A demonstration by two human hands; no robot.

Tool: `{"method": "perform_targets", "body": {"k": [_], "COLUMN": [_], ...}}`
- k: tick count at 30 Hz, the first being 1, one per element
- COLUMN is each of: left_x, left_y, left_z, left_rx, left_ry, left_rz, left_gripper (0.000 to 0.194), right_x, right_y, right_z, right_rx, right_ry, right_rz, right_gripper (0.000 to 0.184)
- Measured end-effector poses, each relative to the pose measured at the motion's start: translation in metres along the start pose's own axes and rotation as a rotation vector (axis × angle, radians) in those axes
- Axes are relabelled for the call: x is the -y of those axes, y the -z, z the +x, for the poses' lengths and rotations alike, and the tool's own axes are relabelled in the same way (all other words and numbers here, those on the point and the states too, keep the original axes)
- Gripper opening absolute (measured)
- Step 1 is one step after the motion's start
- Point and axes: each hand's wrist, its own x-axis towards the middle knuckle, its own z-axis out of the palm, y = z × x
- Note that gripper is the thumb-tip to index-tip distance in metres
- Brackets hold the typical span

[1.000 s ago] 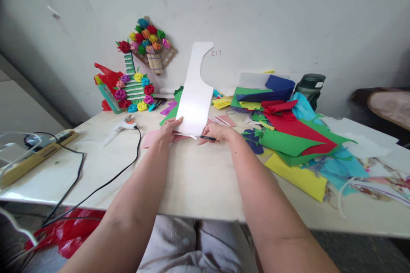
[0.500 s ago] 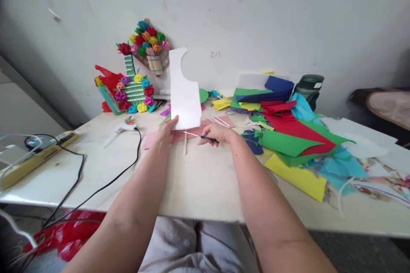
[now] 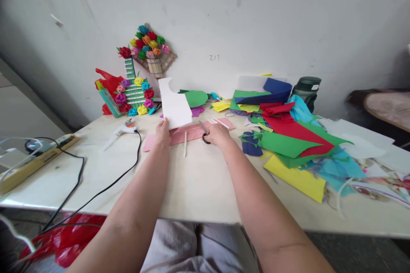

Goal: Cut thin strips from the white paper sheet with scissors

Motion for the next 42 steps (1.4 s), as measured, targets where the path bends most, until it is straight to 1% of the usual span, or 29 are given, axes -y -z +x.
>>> {"method": "perform_targets", "body": {"k": [2, 5, 6, 9, 12, 15, 18, 20, 21, 22, 25, 26, 27, 28, 29, 32, 34, 35, 38, 42], "left_x": [0.0, 0.003, 0.005, 0.009, 0.01, 0.007, 0.001, -0.003, -0.005, -0.007, -0.01, -0.011, -0.012, -0.012, -0.013, -0.013, -0.012, -0.012, -0.01, -0.008], "left_y": [0.0, 0.001, 0.001, 0.003, 0.005, 0.005, 0.003, 0.001, 0.0, -0.001, -0.006, -0.008, -0.011, -0.014, -0.017, -0.023, -0.024, -0.023, -0.021, -0.019], "left_z": [0.0, 0.002, 0.003, 0.006, 0.008, 0.005, -0.001, -0.005, -0.007, -0.009, -0.013, -0.014, -0.016, -0.018, -0.02, -0.026, -0.029, -0.03, -0.029, -0.027], "left_rx": [0.021, 0.03, 0.031, 0.037, 0.002, -0.043, -0.071, -0.081, -0.083, -0.104, -0.184, -0.193, -0.177, -0.142, -0.087, 0.183, 0.314, 0.359, 0.403, 0.376], "left_ry": [0.002, 0.016, 0.015, -0.015, -0.072, -0.143, -0.179, -0.185, -0.199, -0.234, -0.439, -0.493, -0.512, -0.5, -0.446, -0.193, -0.1, -0.07, -0.018, -0.011], "left_rz": [0.001, 0.025, 0.037, 0.094, 0.25, 0.413, 0.497, 0.584, 0.63, 0.669, 0.757, 0.782, 0.799, 0.805, 0.793, 0.6, 0.468, 0.412, 0.293, 0.241], "left_gripper": [0.021, 0.02, 0.02, 0.018, 0.013, 0.011, 0.015, 0.021, 0.024, 0.027, 0.031, 0.029, 0.025, 0.022, 0.021, 0.035, 0.039, 0.04, 0.04, 0.039], "right_x": [0.005, 0.019, 0.026, 0.049, 0.067, 0.071, 0.062, 0.053, 0.049, 0.045, 0.038, 0.038, 0.037, 0.037, 0.037, 0.037, 0.035, 0.034, 0.031, 0.031], "right_y": [0.0, -0.003, -0.005, -0.014, -0.022, -0.025, -0.025, -0.025, -0.026, -0.026, -0.026, -0.025, -0.024, -0.024, -0.023, -0.023, -0.024, -0.025, -0.027, -0.027], "right_z": [-0.002, -0.006, -0.007, -0.015, -0.021, -0.023, -0.017, -0.011, -0.008, -0.006, -0.001, 0.0, -0.001, -0.001, -0.002, -0.004, -0.003, -0.003, 0.0, 0.001], "right_rx": [-0.015, -0.126, -0.133, -0.075, 0.001, 0.05, 0.036, -0.017, -0.024, 0.008, 0.116, 0.137, 0.152, 0.165, 0.179, 0.224, 0.252, 0.263, 0.285, 0.273], "right_ry": [0.021, 0.072, 0.105, 0.192, 0.236, 0.259, 0.234, 0.183, 0.145, 0.097, -0.033, -0.044, -0.034, -0.009, 0.02, 0.09, 0.111, 0.115, 0.101, 0.065], "right_rz": [-0.042, -0.063, -0.043, 0.038, 0.011, -0.018, 0.029, 0.137, 0.238, 0.369, 0.793, 0.906, 0.996, 1.066, 1.118, 1.206, 1.238, 1.256, 1.33, 1.375], "right_gripper": [0.022, 0.021, 0.023, 0.034, 0.042, 0.031, 0.02, 0.014, 0.011, 0.008, 0.004, 0.004, 0.004, 0.005, 0.005, 0.004, 0.005, 0.005, 0.008, 0.021]}}
